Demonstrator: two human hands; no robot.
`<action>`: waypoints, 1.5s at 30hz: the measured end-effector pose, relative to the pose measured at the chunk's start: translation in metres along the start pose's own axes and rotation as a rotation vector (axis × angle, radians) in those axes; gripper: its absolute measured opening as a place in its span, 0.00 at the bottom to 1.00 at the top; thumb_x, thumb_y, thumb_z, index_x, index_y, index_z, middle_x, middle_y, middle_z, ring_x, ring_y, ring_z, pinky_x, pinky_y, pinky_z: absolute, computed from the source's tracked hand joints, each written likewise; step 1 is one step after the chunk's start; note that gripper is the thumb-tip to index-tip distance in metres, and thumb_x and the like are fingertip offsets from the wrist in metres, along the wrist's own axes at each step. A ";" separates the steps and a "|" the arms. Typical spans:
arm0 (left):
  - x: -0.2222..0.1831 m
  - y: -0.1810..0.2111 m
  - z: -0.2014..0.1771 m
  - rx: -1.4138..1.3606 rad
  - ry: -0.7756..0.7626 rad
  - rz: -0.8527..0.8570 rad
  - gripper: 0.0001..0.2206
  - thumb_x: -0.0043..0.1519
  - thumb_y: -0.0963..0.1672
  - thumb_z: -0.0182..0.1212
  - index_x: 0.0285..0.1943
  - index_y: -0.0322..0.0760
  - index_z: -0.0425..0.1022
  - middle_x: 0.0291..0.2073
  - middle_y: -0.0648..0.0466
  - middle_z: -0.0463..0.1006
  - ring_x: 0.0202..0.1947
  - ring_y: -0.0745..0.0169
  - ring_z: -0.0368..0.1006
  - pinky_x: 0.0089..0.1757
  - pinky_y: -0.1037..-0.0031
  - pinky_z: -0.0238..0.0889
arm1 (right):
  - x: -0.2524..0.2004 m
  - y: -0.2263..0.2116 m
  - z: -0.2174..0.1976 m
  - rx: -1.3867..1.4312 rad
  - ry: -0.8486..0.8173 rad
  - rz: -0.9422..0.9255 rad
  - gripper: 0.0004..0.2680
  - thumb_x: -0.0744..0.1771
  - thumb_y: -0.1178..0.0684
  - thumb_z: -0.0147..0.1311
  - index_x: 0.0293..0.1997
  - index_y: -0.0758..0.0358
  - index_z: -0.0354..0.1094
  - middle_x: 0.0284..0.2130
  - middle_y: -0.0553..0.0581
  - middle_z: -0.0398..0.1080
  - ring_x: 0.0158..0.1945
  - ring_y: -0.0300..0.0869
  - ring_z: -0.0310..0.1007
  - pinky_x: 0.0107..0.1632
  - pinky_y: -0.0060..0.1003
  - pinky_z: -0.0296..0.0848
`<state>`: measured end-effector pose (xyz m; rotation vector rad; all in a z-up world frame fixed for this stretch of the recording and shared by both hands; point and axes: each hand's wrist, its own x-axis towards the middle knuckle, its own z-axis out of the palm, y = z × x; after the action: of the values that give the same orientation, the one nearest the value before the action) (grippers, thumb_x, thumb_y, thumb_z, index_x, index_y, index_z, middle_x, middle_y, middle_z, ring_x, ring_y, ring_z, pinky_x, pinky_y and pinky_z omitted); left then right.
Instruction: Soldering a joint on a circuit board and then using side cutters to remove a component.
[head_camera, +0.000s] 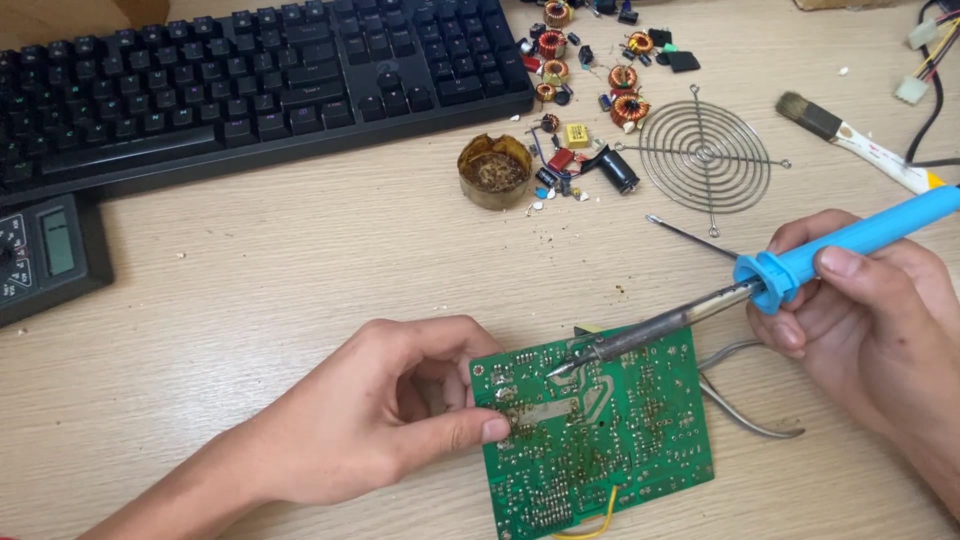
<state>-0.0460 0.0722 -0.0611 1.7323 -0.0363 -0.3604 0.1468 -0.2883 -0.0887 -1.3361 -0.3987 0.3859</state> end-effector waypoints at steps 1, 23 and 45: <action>0.000 0.000 0.000 0.002 0.001 0.002 0.06 0.67 0.46 0.78 0.47 0.43 0.88 0.27 0.64 0.79 0.28 0.77 0.72 0.29 0.78 0.65 | 0.000 0.000 0.000 0.004 0.006 0.009 0.11 0.74 0.50 0.58 0.55 0.70 0.75 0.29 0.59 0.75 0.23 0.43 0.67 0.28 0.36 0.62; -0.001 0.003 0.001 -0.049 0.000 -0.025 0.08 0.68 0.45 0.78 0.52 0.40 0.88 0.28 0.63 0.81 0.28 0.77 0.74 0.30 0.80 0.65 | 0.005 0.004 -0.002 0.074 0.003 0.022 0.09 0.74 0.54 0.58 0.53 0.72 0.77 0.31 0.64 0.80 0.28 0.40 0.73 0.29 0.36 0.66; -0.001 0.002 0.004 -0.045 0.029 -0.071 0.07 0.68 0.43 0.80 0.51 0.38 0.91 0.30 0.61 0.81 0.31 0.73 0.75 0.35 0.78 0.67 | 0.010 0.007 0.000 0.143 -0.072 0.037 0.08 0.74 0.56 0.57 0.50 0.74 0.77 0.30 0.64 0.78 0.27 0.46 0.71 0.28 0.37 0.67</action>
<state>-0.0473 0.0684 -0.0593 1.6971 0.0545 -0.3851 0.1552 -0.2822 -0.0948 -1.1943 -0.3992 0.4863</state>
